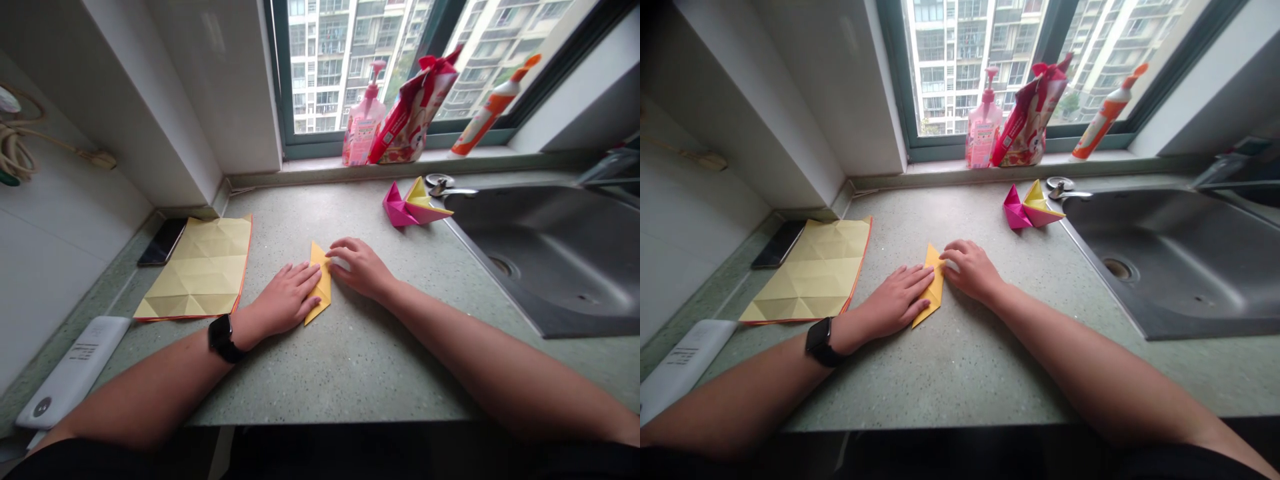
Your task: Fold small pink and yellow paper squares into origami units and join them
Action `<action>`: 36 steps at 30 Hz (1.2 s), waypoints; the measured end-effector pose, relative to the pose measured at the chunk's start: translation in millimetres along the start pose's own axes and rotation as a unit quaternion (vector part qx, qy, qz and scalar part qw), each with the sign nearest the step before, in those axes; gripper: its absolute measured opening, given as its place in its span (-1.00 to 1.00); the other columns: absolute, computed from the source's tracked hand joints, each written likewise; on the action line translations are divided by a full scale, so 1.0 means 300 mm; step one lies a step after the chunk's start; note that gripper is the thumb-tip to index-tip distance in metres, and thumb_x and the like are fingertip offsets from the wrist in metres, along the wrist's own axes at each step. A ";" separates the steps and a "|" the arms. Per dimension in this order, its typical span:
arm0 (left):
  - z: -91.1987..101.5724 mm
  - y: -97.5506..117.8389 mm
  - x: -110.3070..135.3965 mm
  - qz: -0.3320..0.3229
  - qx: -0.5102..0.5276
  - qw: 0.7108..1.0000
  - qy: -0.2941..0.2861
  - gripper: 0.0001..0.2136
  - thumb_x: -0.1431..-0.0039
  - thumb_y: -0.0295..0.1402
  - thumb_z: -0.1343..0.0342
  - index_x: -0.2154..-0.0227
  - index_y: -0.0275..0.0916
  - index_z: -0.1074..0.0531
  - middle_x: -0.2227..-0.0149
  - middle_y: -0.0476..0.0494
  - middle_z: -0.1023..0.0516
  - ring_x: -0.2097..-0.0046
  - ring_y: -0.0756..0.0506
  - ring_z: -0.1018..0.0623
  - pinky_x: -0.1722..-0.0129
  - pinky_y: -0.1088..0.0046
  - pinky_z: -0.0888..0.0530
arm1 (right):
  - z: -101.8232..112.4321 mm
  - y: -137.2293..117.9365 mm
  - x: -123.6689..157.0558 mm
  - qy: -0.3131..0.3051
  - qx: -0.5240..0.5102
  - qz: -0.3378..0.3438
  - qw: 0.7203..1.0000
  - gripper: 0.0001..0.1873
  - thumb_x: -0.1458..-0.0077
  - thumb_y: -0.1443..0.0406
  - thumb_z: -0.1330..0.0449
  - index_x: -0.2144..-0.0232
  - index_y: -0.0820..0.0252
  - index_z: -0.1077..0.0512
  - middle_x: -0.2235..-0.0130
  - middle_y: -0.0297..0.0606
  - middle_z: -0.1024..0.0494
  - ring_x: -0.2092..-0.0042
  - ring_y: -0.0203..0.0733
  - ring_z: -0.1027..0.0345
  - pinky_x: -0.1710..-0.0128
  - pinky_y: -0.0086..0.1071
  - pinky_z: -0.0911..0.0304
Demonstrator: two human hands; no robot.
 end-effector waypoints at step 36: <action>0.001 0.058 0.015 -0.091 0.016 0.995 -0.026 -0.49 -0.66 -0.19 0.20 -0.56 -0.09 -0.15 -0.60 -0.21 -0.12 -0.61 -0.27 -0.13 -0.58 -0.12 0.02 | -0.039 -0.022 0.050 -0.171 0.088 0.024 0.981 -0.45 -0.58 0.05 0.06 -0.39 0.04 -0.46 -0.46 -0.15 -0.42 -0.48 0.18 -0.25 -0.45 0.13 -0.18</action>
Point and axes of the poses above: each hand's wrist, its own x-axis away from the middle knuckle, its own z-axis out of the back of the hand, y = z × x, the point moved 8 cm from there along -x, towards the middle knuckle
